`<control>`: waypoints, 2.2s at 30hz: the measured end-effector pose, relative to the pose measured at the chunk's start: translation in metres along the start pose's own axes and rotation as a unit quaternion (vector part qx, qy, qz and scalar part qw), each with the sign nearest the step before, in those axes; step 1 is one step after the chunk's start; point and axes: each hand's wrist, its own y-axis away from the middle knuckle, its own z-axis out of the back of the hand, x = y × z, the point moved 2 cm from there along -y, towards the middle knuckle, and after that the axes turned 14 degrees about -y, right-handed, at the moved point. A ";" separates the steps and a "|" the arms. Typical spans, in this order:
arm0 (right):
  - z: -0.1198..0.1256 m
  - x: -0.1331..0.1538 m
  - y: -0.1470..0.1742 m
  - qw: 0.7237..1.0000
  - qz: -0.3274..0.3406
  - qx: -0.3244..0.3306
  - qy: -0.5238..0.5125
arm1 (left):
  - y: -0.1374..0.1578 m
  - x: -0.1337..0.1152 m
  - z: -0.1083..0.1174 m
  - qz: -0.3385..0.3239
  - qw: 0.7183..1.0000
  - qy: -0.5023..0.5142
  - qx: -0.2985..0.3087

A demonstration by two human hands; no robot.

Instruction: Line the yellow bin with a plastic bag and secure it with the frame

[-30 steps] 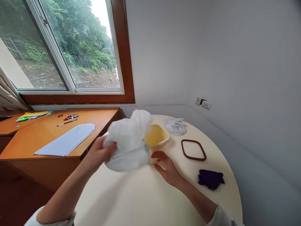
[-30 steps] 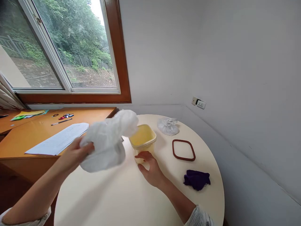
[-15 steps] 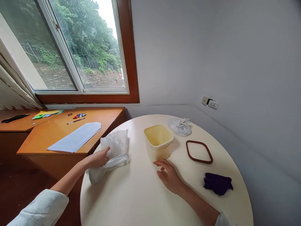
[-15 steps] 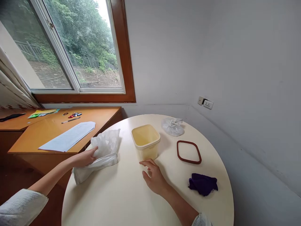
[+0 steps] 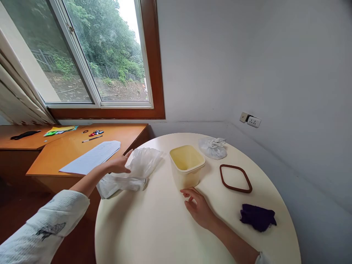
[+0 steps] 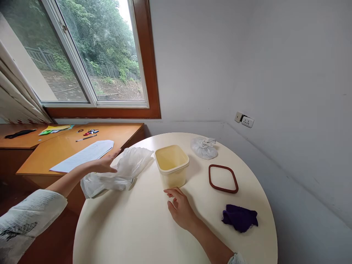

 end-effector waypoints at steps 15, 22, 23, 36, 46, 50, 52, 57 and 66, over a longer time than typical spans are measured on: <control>0.004 -0.003 0.000 1.000 -0.008 -0.008 -0.016 | 0.010 -0.052 -0.098 0.042 0.981 -0.156 0.110; 0.006 -0.006 -0.003 0.999 -0.017 -0.016 -0.039 | -0.016 -0.072 -0.063 0.064 0.985 -0.156 0.028; 0.007 -0.006 -0.004 0.999 -0.013 -0.020 -0.036 | -0.017 -0.080 -0.053 0.056 0.987 -0.154 0.003; 0.043 -0.026 -0.016 0.960 -0.043 -0.274 0.040 | 0.088 -0.183 -0.073 -0.070 0.941 0.307 -0.123; 0.024 -0.033 -0.030 0.982 -0.036 -0.178 0.058 | 0.086 -0.189 -0.091 -0.062 0.919 0.381 -0.076; 0.020 -0.030 -0.038 0.985 -0.028 -0.147 0.086 | 0.079 -0.179 -0.094 -0.027 0.925 0.372 -0.069; 0.018 -0.032 -0.042 0.986 -0.030 -0.135 0.093 | 0.078 -0.176 -0.095 -0.021 0.925 0.374 -0.067; 0.023 -0.039 -0.064 0.982 -0.021 -0.145 0.121 | 0.078 -0.174 -0.096 -0.017 0.915 0.399 -0.064; 0.123 -0.013 -0.148 0.888 -0.051 -0.265 0.371 | 0.079 -0.175 -0.100 -0.099 0.942 0.314 -0.065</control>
